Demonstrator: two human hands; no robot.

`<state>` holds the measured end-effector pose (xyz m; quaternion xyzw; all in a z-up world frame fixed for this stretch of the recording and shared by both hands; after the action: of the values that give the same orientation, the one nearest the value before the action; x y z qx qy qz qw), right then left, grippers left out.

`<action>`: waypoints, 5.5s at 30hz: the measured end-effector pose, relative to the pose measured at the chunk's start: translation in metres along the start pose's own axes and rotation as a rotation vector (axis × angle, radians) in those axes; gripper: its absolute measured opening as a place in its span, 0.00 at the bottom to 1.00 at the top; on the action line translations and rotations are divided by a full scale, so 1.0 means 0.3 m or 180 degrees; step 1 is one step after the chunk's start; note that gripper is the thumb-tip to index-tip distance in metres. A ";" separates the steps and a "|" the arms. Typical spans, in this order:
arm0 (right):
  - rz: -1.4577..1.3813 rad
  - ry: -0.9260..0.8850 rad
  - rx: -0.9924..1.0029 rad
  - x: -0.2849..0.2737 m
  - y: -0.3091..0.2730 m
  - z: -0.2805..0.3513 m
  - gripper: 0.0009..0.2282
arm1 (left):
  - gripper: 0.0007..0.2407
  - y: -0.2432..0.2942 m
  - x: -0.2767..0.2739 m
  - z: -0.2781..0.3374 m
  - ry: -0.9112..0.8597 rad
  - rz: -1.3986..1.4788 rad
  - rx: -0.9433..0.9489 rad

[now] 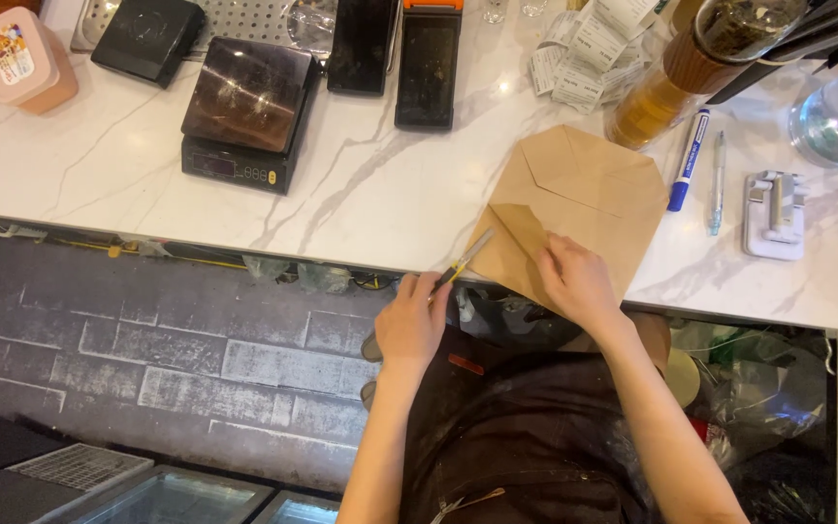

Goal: Trimming the edges of brown paper bags using a utility knife and then stacking them.

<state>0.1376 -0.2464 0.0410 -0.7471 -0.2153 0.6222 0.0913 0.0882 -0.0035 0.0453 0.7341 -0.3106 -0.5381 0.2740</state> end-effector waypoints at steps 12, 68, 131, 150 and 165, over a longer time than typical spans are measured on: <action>0.0265 -0.0244 -0.0456 -0.012 -0.103 0.016 0.23 | 0.07 0.000 0.097 -0.101 0.0008 -0.0228 0.0125; 0.1565 0.0274 -0.0445 0.040 -0.123 -0.003 0.30 | 0.18 -0.081 0.108 -0.012 0.0262 0.1507 -0.0831; 0.1000 -0.0162 -0.0568 0.277 -0.202 -0.144 0.28 | 0.14 -0.065 -0.018 0.135 0.0489 -0.0989 -0.0173; 0.1055 -0.0325 -0.0499 0.276 -0.207 -0.150 0.27 | 0.15 -0.072 0.001 0.032 0.0701 -0.0709 0.0110; 0.1093 -0.0308 -0.0520 0.271 -0.211 -0.148 0.27 | 0.16 -0.095 0.031 -0.045 0.0520 -0.0836 -0.0038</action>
<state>0.1782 -0.1489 0.0036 -0.7469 -0.1386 0.6444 -0.0876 0.1078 0.0090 0.0220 0.8081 -0.1853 -0.5097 0.2300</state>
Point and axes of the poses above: each hand's wrist, its own z-axis away from the middle knuckle, its own x-axis out of the palm, y = z × x, the point moved 7 cm from there along -z, towards the middle knuckle, and after that the axes turned 13 degrees about z, right-handed, at the moved point
